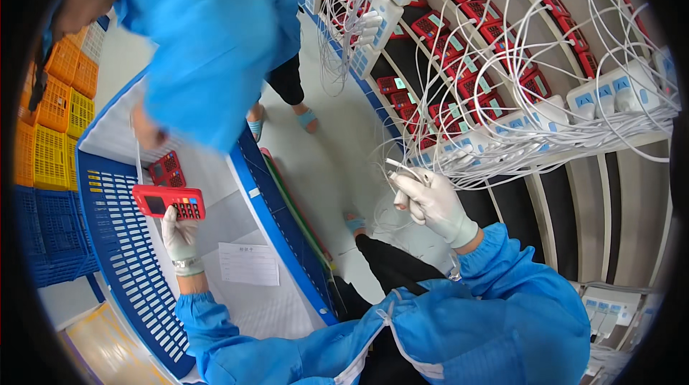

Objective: The person removes electronic devices from a crate, connects charging cables to each device by hand, and places the devices onto a charging shelf rack.

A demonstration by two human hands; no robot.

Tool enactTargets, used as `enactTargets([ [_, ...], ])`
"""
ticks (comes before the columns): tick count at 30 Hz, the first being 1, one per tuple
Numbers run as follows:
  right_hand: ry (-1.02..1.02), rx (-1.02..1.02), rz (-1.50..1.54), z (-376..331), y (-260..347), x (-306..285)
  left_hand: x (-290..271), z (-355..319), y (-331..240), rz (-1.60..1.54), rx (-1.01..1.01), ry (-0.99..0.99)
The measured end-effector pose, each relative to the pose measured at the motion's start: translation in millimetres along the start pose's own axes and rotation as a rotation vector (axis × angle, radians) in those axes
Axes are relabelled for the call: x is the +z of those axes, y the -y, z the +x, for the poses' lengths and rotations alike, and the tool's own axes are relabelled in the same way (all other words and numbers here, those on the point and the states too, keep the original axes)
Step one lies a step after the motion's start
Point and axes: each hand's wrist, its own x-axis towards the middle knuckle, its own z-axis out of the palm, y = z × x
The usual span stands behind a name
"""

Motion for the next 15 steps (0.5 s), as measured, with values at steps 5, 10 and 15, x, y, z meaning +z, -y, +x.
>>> enactTargets([
  [5, 0.107, -0.036, -0.042, 6.4, 19.5, -27.3, 125.9, -75.6, -11.1, -0.020, -0.191, 0.259],
  [10, 0.258, -0.085, -0.102, -9.9, 48.4, -35.1, 243.9, -104.6, 73.4, -0.318, -0.613, 0.069],
  [15, 0.254, -0.053, 0.069, 2.0, 37.8, -47.6, 275.2, -105.5, 140.3, -0.476, -0.715, -0.120],
])
